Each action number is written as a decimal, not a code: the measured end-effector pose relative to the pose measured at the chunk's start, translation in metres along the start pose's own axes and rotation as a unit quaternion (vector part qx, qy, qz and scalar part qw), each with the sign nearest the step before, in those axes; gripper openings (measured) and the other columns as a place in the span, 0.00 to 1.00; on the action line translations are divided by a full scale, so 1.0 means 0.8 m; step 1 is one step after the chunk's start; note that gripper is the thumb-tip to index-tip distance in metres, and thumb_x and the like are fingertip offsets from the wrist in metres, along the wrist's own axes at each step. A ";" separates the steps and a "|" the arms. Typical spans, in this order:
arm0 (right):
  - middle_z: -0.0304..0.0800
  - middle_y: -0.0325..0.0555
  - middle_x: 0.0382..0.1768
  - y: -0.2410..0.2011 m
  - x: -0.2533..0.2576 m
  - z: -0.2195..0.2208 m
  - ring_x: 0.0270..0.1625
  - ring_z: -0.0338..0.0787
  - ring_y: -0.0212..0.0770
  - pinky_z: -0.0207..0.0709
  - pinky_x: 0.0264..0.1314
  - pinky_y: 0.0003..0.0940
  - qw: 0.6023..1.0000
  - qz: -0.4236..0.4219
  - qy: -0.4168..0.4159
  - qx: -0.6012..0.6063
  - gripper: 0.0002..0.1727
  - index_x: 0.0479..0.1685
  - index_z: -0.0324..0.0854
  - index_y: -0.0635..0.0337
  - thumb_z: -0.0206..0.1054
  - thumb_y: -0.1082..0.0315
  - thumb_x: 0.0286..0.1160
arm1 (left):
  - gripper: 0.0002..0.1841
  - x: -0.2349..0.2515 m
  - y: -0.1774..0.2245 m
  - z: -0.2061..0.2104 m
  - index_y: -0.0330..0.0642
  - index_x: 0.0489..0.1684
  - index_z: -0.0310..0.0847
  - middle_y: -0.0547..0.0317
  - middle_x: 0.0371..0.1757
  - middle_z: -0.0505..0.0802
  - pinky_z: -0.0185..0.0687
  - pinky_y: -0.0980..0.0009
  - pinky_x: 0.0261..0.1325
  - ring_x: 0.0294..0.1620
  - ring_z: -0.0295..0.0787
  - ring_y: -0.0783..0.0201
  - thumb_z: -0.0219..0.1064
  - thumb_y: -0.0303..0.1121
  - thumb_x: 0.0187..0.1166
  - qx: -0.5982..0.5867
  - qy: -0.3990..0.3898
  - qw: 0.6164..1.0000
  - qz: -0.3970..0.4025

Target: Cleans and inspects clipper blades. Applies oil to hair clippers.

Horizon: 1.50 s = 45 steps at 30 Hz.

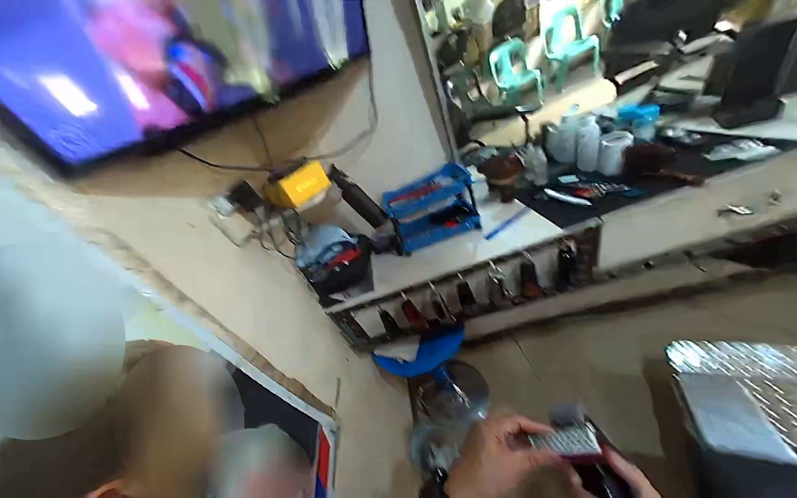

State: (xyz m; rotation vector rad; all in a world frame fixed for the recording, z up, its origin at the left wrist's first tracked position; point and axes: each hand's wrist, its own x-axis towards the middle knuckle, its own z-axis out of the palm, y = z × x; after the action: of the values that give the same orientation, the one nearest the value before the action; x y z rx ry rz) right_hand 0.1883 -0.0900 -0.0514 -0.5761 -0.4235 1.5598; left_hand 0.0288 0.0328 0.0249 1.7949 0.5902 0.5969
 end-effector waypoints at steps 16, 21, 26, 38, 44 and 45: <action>0.88 0.42 0.41 0.024 -0.013 -0.057 0.28 0.86 0.33 0.82 0.28 0.25 0.979 -0.018 -0.101 0.179 0.39 0.72 0.78 0.48 0.67 0.30 0.69 | 0.14 -0.006 -0.015 0.023 0.39 0.57 0.90 0.53 0.55 0.91 0.94 0.67 0.57 0.53 0.92 0.65 0.75 0.34 0.77 0.113 -0.018 0.993 0.023; 0.87 0.40 0.33 0.020 -0.015 -0.058 0.23 0.86 0.33 0.81 0.23 0.24 0.971 0.012 -0.125 0.203 0.40 0.73 0.77 0.48 0.69 0.31 0.68 | 0.12 0.007 -0.020 0.006 0.43 0.56 0.91 0.55 0.53 0.92 0.90 0.65 0.54 0.49 0.91 0.65 0.71 0.36 0.81 0.239 -0.027 0.970 0.043; 0.87 0.42 0.33 0.021 -0.015 -0.057 0.24 0.87 0.35 0.84 0.25 0.25 0.969 0.014 -0.088 0.229 0.40 0.70 0.78 0.55 0.65 0.30 0.71 | 0.14 0.021 0.007 0.025 0.42 0.56 0.89 0.56 0.51 0.89 0.93 0.68 0.50 0.46 0.91 0.68 0.76 0.37 0.77 0.214 -0.005 0.976 0.029; 0.86 0.44 0.32 0.030 -0.013 -0.049 0.24 0.86 0.34 0.83 0.25 0.25 0.970 0.027 0.003 0.243 0.38 0.54 0.80 0.57 0.49 0.29 0.81 | 0.12 0.021 -0.026 0.049 0.42 0.56 0.90 0.55 0.52 0.89 0.92 0.68 0.53 0.47 0.90 0.67 0.73 0.34 0.79 0.171 -0.049 0.984 -0.004; 0.84 0.40 0.28 0.021 -0.023 -0.073 0.20 0.85 0.35 0.82 0.19 0.25 0.971 0.045 -0.102 0.210 0.49 0.87 0.64 0.53 0.65 0.29 0.72 | 0.13 0.032 -0.057 -0.029 0.42 0.56 0.88 0.54 0.53 0.90 0.91 0.60 0.55 0.48 0.91 0.62 0.75 0.33 0.78 0.195 -0.037 0.977 -0.081; 0.84 0.40 0.28 0.020 -0.026 -0.075 0.20 0.85 0.34 0.81 0.19 0.25 0.971 0.058 -0.108 0.204 0.47 0.85 0.67 0.52 0.66 0.29 0.71 | 0.13 0.029 -0.045 -0.029 0.42 0.56 0.88 0.55 0.54 0.91 0.92 0.62 0.56 0.49 0.92 0.63 0.76 0.32 0.77 0.139 -0.055 0.985 -0.083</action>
State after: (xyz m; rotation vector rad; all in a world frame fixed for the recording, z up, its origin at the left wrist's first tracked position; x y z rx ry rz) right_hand 0.2116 -0.1164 -0.1067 -0.1140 -0.2215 1.7695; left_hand 0.0274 0.0745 -0.0003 2.0008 0.7675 0.3097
